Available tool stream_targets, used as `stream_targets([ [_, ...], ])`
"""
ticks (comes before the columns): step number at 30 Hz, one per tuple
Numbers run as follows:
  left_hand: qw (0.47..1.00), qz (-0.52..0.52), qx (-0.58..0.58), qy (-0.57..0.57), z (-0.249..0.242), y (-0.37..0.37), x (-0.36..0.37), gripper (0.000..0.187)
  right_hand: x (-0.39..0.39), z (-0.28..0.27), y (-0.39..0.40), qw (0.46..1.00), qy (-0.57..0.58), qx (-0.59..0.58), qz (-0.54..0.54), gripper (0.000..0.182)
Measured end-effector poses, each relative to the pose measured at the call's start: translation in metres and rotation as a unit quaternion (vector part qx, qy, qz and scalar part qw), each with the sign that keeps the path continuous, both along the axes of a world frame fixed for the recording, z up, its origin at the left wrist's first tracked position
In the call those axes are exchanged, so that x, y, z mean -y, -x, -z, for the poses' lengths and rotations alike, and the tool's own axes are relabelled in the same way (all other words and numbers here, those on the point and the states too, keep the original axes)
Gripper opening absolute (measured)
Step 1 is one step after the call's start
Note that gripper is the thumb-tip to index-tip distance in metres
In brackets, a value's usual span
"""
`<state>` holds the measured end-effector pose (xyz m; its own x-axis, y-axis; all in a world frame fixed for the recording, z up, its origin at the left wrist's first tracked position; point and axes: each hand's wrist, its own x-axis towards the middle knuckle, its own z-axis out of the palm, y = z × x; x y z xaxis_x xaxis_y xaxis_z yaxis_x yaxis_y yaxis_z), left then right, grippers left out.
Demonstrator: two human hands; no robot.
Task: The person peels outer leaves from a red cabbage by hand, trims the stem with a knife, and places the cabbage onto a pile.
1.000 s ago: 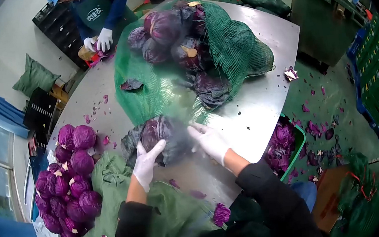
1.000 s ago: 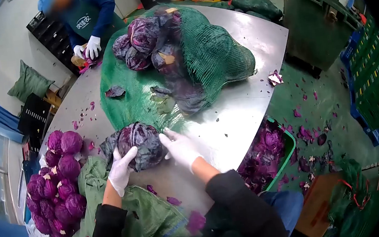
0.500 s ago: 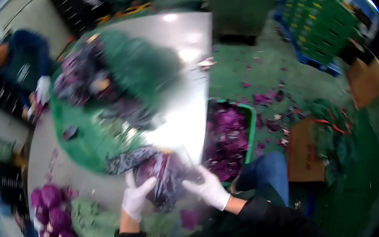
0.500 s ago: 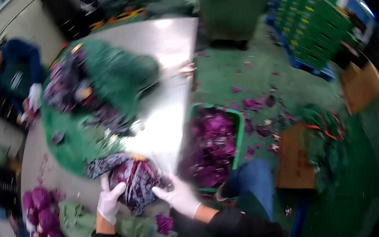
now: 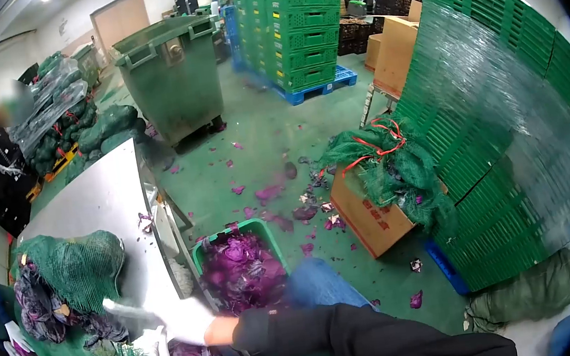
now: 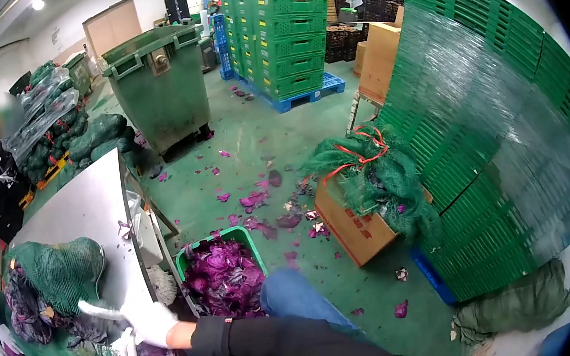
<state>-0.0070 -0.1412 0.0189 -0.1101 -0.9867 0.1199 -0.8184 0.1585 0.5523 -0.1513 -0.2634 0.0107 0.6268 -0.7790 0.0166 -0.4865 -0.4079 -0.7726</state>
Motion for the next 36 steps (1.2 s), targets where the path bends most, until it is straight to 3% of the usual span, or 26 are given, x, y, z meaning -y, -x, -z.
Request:
stream_targets([
  [1,0.998,0.025,-0.065,0.007,-0.012,0.009,0.000,0.063,0.013,0.034,0.004,0.995,0.050,0.042,0.070,0.035],
  [2,0.997,-0.035,-0.054,-0.044,0.017,-0.008,-0.013,0.098,0.026,0.078,0.007,0.982,0.093,0.087,0.136,0.029],
  [4,0.981,-0.042,-0.186,-0.048,0.021,-0.012,-0.023,0.079,0.045,0.116,0.040,0.983,-0.027,-0.073,0.164,0.030],
  [5,0.995,-0.049,-0.081,-0.027,0.010,-0.014,-0.024,0.079,0.054,0.121,0.057,0.994,-0.076,-0.006,0.080,0.034],
  [6,0.978,-0.080,-0.190,-0.005,0.020,-0.019,-0.026,0.077,0.063,0.159,0.056,0.986,-0.039,-0.045,0.154,0.039],
  [7,0.959,-0.080,-0.266,-0.063,0.002,-0.015,-0.021,0.074,0.061,0.132,0.066,0.981,0.019,-0.043,0.187,0.041],
  [8,0.930,-0.088,-0.337,-0.119,-0.017,-0.010,-0.015,0.072,0.077,0.152,0.065,0.980,0.095,0.025,0.173,0.044],
  [9,0.908,-0.105,-0.387,-0.119,-0.005,-0.018,-0.027,0.071,0.069,0.150,0.066,0.937,0.267,0.014,0.225,0.049],
  [10,0.925,-0.112,-0.342,-0.122,0.004,-0.029,-0.035,0.075,0.064,0.092,0.068,0.977,0.112,0.057,0.171,0.049],
  [11,0.941,-0.142,-0.295,-0.090,0.024,-0.041,-0.047,0.083,0.050,0.080,0.058,0.958,0.057,0.209,0.187,0.042],
  [12,0.945,-0.161,-0.271,-0.088,0.034,-0.045,-0.052,0.089,0.035,0.047,0.055,0.977,0.007,0.182,0.113,0.036],
  [14,0.915,-0.200,-0.342,-0.077,0.043,-0.046,-0.057,0.088,-0.004,0.043,0.047,0.977,0.143,0.159,0.005,0.035],
  [16,0.914,-0.213,-0.338,-0.074,0.037,-0.031,-0.060,0.087,-0.041,0.040,0.059,0.994,-0.058,0.001,-0.090,0.034],
  [18,0.915,-0.213,-0.335,-0.071,0.036,-0.032,-0.059,0.087,-0.059,0.030,0.053,0.984,-0.127,-0.033,-0.118,0.030],
  [19,0.912,-0.220,-0.340,-0.069,0.037,-0.031,-0.060,0.086,-0.068,0.038,0.050,0.991,-0.060,0.024,-0.118,0.026],
  [22,0.911,-0.231,-0.331,-0.079,0.030,-0.026,-0.054,0.087,-0.076,0.039,0.046,0.986,-0.029,-0.014,-0.166,0.021],
  [29,0.914,-0.246,-0.317,-0.070,0.039,-0.032,-0.047,0.089,-0.067,0.060,0.035,0.986,0.073,-0.047,-0.141,0.015],
  [34,0.901,-0.264,-0.325,-0.110,0.031,-0.038,-0.034,0.085,-0.048,0.080,0.014,0.987,0.032,-0.075,-0.138,0.019],
  [36,0.894,-0.262,-0.344,-0.116,0.029,-0.042,-0.027,0.075,-0.037,0.076,0.006,0.982,-0.011,-0.096,-0.159,0.020],
])
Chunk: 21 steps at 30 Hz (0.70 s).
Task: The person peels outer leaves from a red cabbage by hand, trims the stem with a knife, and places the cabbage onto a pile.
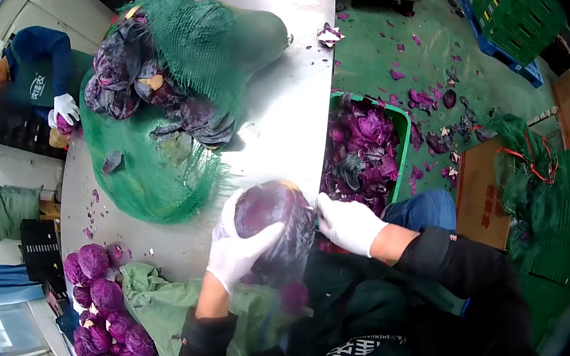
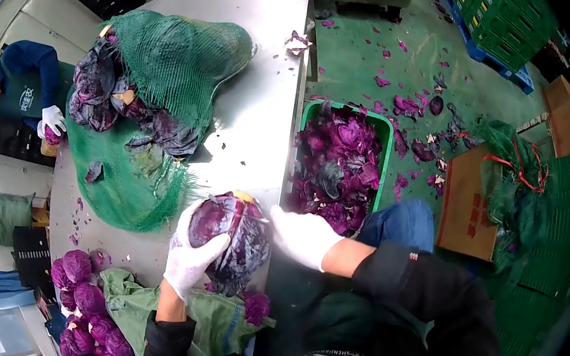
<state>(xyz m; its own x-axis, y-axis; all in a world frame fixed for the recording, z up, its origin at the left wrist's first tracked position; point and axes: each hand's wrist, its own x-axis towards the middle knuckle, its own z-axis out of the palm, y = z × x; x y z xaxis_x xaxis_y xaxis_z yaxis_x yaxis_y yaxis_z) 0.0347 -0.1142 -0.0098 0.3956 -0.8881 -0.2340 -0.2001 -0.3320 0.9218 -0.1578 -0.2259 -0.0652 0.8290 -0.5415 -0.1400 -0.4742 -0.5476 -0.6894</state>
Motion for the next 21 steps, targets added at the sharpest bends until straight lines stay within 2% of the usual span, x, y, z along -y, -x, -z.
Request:
stream_targets([
  [3,1.000,0.020,0.006,-0.023,-0.004,-0.005,0.009,0.068,0.007,-0.012,0.000,1.000,-0.022,-0.017,-0.011,0.017],
  [4,0.998,0.029,0.053,-0.014,-0.013,-0.001,0.010,0.066,0.010,-0.022,0.004,0.997,-0.035,-0.056,-0.037,0.017],
  [6,0.999,0.033,0.018,-0.001,-0.014,0.000,0.013,0.065,0.015,-0.028,0.000,0.992,-0.066,-0.100,-0.034,0.018],
  [7,0.999,0.010,0.008,-0.036,-0.006,-0.004,0.011,0.064,0.015,-0.023,-0.007,0.997,-0.037,-0.064,-0.037,0.020],
  [8,0.998,-0.015,0.003,-0.064,0.001,-0.010,0.012,0.064,0.022,-0.026,-0.012,0.991,-0.086,-0.091,-0.041,0.023],
  [9,0.999,0.009,0.002,-0.039,-0.003,-0.011,0.017,0.062,0.025,-0.028,-0.013,0.991,-0.083,-0.100,-0.040,0.025],
  [13,0.992,0.054,0.110,-0.026,-0.008,-0.005,0.012,0.061,0.018,-0.052,-0.003,0.983,-0.092,-0.150,-0.046,0.027],
  [14,0.992,0.057,0.115,0.001,-0.001,-0.004,0.009,0.062,0.018,-0.047,-0.002,0.983,-0.087,-0.152,-0.053,0.029],
  [16,0.998,0.031,0.017,-0.047,0.000,-0.012,0.009,0.062,0.023,-0.020,-0.016,0.983,-0.095,-0.143,-0.070,0.032],
  [17,0.998,0.052,0.036,-0.017,-0.017,0.005,0.009,0.060,0.024,0.022,-0.023,0.989,-0.055,-0.091,-0.101,0.033],
  [18,0.989,0.082,0.121,0.012,-0.017,0.010,0.006,0.060,0.024,0.031,-0.026,0.979,-0.030,-0.149,-0.139,0.034],
  [20,0.996,0.074,0.036,0.046,0.001,-0.005,-0.007,0.066,0.020,0.008,-0.022,0.980,-0.055,-0.168,-0.085,0.032],
  [21,0.995,0.092,0.004,0.043,0.004,-0.010,-0.014,0.079,0.015,0.002,-0.019,0.985,-0.084,-0.147,-0.040,0.033],
])
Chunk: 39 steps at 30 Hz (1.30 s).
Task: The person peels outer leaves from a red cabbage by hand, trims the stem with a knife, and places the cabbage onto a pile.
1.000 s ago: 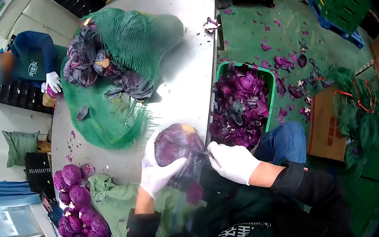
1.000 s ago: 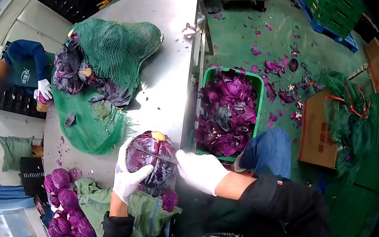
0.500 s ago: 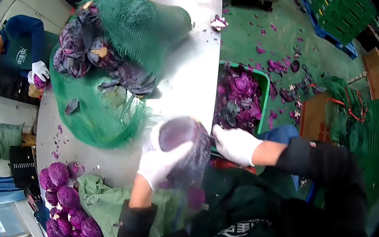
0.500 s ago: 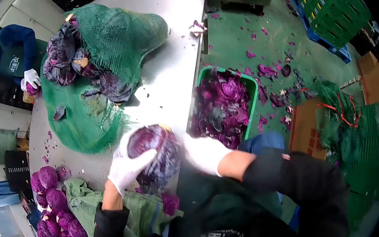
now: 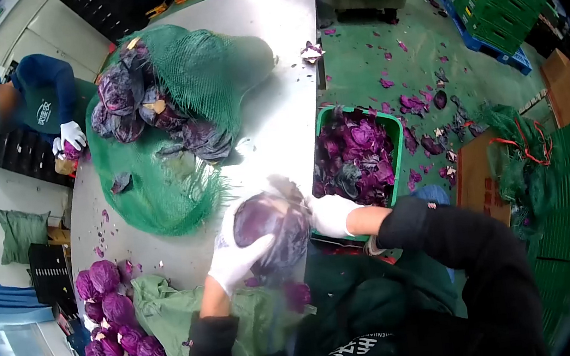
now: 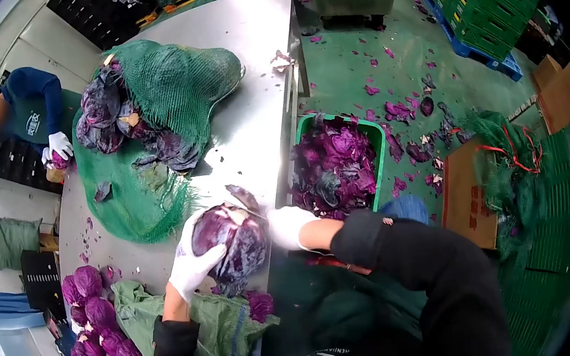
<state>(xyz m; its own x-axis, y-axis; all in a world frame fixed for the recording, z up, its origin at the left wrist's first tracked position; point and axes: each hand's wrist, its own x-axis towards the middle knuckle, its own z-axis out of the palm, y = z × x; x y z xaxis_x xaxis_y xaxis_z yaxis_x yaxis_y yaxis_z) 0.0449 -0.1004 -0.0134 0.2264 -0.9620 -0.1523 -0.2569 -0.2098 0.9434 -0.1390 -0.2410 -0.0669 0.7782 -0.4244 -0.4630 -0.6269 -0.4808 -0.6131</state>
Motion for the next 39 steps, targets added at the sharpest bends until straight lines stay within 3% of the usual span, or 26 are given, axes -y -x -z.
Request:
stream_targets([
  [1,1.000,0.008,-0.021,-0.008,0.002,-0.004,-0.007,0.082,-0.005,0.005,0.002,0.999,0.016,0.024,-0.021,0.047],
  [3,0.998,0.017,-0.060,-0.028,-0.002,-0.009,-0.026,0.089,-0.015,-0.010,0.007,0.986,-0.148,0.056,0.062,0.050],
  [4,0.994,0.035,-0.106,-0.020,0.002,-0.011,-0.033,0.096,-0.019,-0.007,0.008,0.976,-0.181,0.086,0.084,0.052],
  [6,0.995,0.000,-0.095,-0.036,-0.004,-0.003,-0.041,0.089,-0.027,0.002,0.007,0.957,-0.221,0.143,0.124,0.054],
  [7,0.994,-0.019,-0.099,-0.046,-0.007,-0.001,-0.040,0.086,-0.025,0.003,0.007,0.966,-0.160,0.173,0.108,0.050],
  [9,0.994,-0.057,-0.078,0.042,0.002,0.003,-0.033,0.052,-0.016,0.002,0.007,0.972,-0.035,0.222,0.074,0.044],
  [11,0.973,-0.152,-0.161,0.059,0.001,0.010,-0.020,0.039,-0.004,-0.005,0.003,0.969,0.067,0.234,0.046,0.042],
  [12,0.980,-0.156,-0.113,0.041,0.002,0.012,-0.013,0.027,0.000,-0.015,0.005,0.966,0.090,0.240,0.032,0.044],
  [13,0.980,-0.191,-0.052,0.030,0.005,0.014,0.000,0.045,0.003,-0.023,0.006,0.962,0.116,0.247,0.019,0.046],
  [15,0.948,-0.209,0.233,0.058,0.028,0.015,0.013,0.055,0.008,-0.014,0.006,0.960,0.128,0.248,0.032,0.054],
  [16,0.963,-0.181,0.198,0.026,0.011,0.018,0.018,0.058,0.012,-0.010,0.007,0.958,0.135,0.249,0.039,0.058],
  [17,0.961,-0.156,0.226,0.021,0.011,0.016,0.016,0.048,0.025,-0.002,0.011,0.948,0.001,0.276,0.158,0.051],
  [19,0.953,-0.140,0.269,0.011,0.005,0.021,0.009,0.040,0.048,0.005,0.021,0.813,-0.231,0.340,0.412,0.041],
  [21,0.937,-0.144,0.308,0.077,0.022,0.016,0.004,0.045,0.046,-0.009,0.029,0.859,-0.236,0.218,0.399,0.037],
  [23,0.945,-0.168,0.262,0.098,0.020,0.022,0.006,0.041,0.013,0.001,0.032,0.907,-0.130,0.298,0.268,0.034],
  [25,0.976,-0.192,0.087,0.047,0.008,0.031,0.009,0.040,-0.024,0.008,0.030,0.910,0.049,0.372,0.175,0.036],
  [27,0.970,-0.217,0.076,0.079,0.020,0.030,0.007,0.039,-0.054,-0.007,0.032,0.913,0.020,0.345,0.216,0.041],
  [31,0.960,-0.269,0.057,0.059,0.017,0.042,0.000,0.039,-0.084,-0.022,0.033,0.949,-0.039,0.256,0.179,0.062],
  [32,0.957,-0.276,0.057,0.066,0.013,0.047,0.002,0.039,-0.087,-0.017,0.027,0.947,0.010,0.257,0.191,0.065],
  [39,0.947,-0.310,0.040,0.074,0.010,0.052,-0.001,0.039,-0.078,-0.005,0.013,0.921,0.039,0.317,0.224,0.050],
])
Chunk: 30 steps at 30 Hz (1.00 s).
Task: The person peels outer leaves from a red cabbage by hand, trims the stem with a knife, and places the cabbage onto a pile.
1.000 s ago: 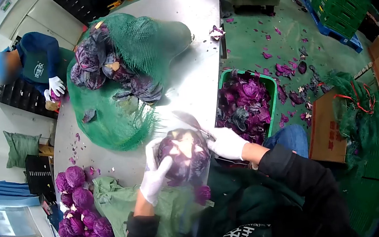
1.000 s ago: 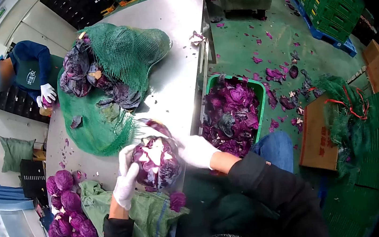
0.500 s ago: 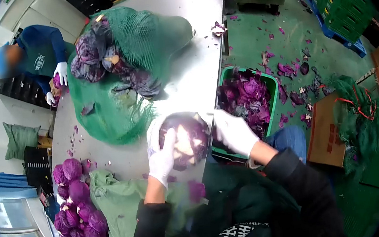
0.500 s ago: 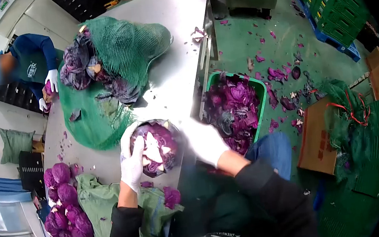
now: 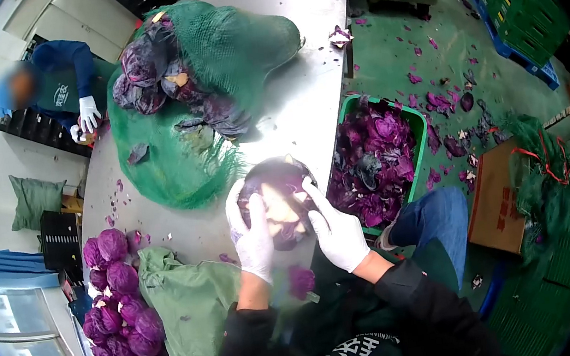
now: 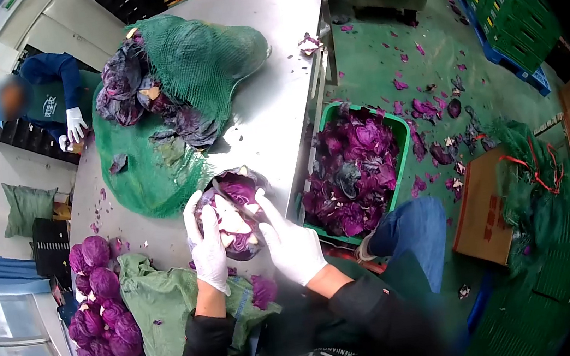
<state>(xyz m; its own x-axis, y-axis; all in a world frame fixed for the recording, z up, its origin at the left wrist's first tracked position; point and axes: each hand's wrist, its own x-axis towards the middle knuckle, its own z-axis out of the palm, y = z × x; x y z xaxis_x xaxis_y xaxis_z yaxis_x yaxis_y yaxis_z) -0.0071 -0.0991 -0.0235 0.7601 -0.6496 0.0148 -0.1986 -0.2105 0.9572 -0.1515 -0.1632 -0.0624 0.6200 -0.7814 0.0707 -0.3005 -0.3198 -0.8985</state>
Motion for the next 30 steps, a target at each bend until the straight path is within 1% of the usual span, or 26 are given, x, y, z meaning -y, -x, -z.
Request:
stream_targets([
  [1,1.000,-0.005,0.011,0.004,0.006,-0.002,-0.002,0.039,0.001,0.012,-0.008,0.999,0.019,0.028,0.037,0.047],
  [2,1.000,-0.010,0.021,0.006,0.012,-0.004,-0.005,0.039,0.007,0.027,-0.016,0.991,0.065,0.078,0.082,0.044],
  [3,1.000,-0.023,0.004,0.007,0.015,-0.004,-0.009,0.039,0.014,0.040,-0.018,0.987,-0.036,0.114,0.105,0.042],
  [4,0.999,-0.037,-0.013,0.008,0.018,-0.004,-0.012,0.039,0.028,0.049,-0.015,0.971,-0.135,0.148,0.127,0.040],
  [5,0.998,-0.054,-0.031,0.024,0.019,-0.002,-0.024,0.040,0.053,0.052,-0.008,0.952,-0.276,0.095,0.090,0.039],
  [6,0.996,-0.063,-0.046,0.045,0.019,-0.003,-0.027,0.041,0.077,0.051,-0.006,0.910,-0.407,0.046,0.056,0.038],
  [7,0.995,-0.091,-0.016,0.036,0.005,0.010,-0.024,0.037,0.077,0.037,-0.011,0.917,-0.392,0.047,0.061,0.038],
  [9,0.984,-0.110,-0.138,0.004,-0.005,0.011,-0.036,0.034,0.060,0.015,-0.018,0.955,-0.295,0.025,0.031,0.046],
  [10,0.995,-0.080,-0.055,0.008,0.012,-0.001,-0.044,0.032,0.054,0.003,-0.022,0.970,-0.241,0.015,0.018,0.051],
  [11,0.998,-0.056,0.031,0.014,0.030,-0.014,-0.053,0.030,0.042,-0.013,-0.025,0.987,-0.160,0.006,-0.012,0.066],
  [12,0.943,-0.021,0.328,-0.046,0.019,-0.023,-0.049,0.035,0.026,-0.024,-0.025,0.996,-0.081,-0.003,-0.042,0.082],
  [14,0.974,0.056,0.213,0.052,0.009,-0.024,-0.032,0.039,0.002,-0.031,-0.021,0.997,-0.004,-0.048,-0.057,0.107],
  [15,0.982,0.097,0.164,0.010,0.006,-0.028,-0.030,0.043,-0.003,-0.026,-0.025,0.997,0.058,-0.048,-0.016,0.111],
  [16,0.981,0.118,0.157,0.005,0.000,-0.030,-0.024,0.042,-0.002,-0.028,-0.021,0.999,-0.018,-0.045,-0.024,0.102],
  [18,0.945,0.168,0.273,-0.060,-0.001,-0.038,-0.023,0.036,-0.001,-0.022,-0.018,0.998,0.064,0.003,0.004,0.091],
  [19,0.955,0.158,0.240,-0.069,-0.006,-0.035,-0.023,0.033,-0.001,-0.026,-0.009,1.000,0.002,0.014,-0.012,0.080],
  [20,0.958,0.158,0.228,-0.073,-0.006,-0.034,-0.024,0.034,0.000,-0.030,-0.006,1.000,-0.004,-0.018,-0.007,0.072],
  [21,0.960,0.157,0.218,-0.075,-0.005,-0.036,-0.027,0.036,0.008,-0.017,-0.003,0.998,0.036,-0.049,0.002,0.067],
  [22,0.963,0.155,0.208,-0.077,-0.005,-0.040,-0.031,0.037,0.018,0.006,0.001,0.994,0.076,-0.079,0.010,0.063],
  [23,0.958,0.163,0.223,-0.083,0.000,-0.045,-0.035,0.040,0.029,0.033,0.007,0.994,-0.035,-0.070,0.070,0.052],
  [24,0.959,0.153,0.223,-0.087,-0.002,-0.046,-0.034,0.040,0.030,0.048,0.009,0.993,0.010,-0.001,0.119,0.050],
  [26,0.963,0.132,0.206,-0.111,-0.003,-0.035,-0.044,0.041,0.025,-0.001,0.012,0.990,-0.103,-0.008,0.093,0.044],
  [27,0.960,0.123,0.214,-0.133,-0.004,-0.028,-0.045,0.042,0.015,0.000,0.011,0.998,-0.019,0.024,0.053,0.044],
  [28,0.950,0.121,0.246,-0.151,-0.006,-0.025,-0.044,0.043,0.010,0.000,0.007,0.995,0.075,0.062,0.016,0.043],
  [29,0.951,0.106,0.246,-0.156,-0.005,-0.024,-0.043,0.042,-0.001,0.001,0.004,0.996,0.081,0.044,-0.008,0.043],
  [30,0.951,0.091,0.247,-0.161,-0.002,-0.024,-0.043,0.042,-0.008,-0.004,0.005,0.997,0.065,-0.015,-0.048,0.051],
])
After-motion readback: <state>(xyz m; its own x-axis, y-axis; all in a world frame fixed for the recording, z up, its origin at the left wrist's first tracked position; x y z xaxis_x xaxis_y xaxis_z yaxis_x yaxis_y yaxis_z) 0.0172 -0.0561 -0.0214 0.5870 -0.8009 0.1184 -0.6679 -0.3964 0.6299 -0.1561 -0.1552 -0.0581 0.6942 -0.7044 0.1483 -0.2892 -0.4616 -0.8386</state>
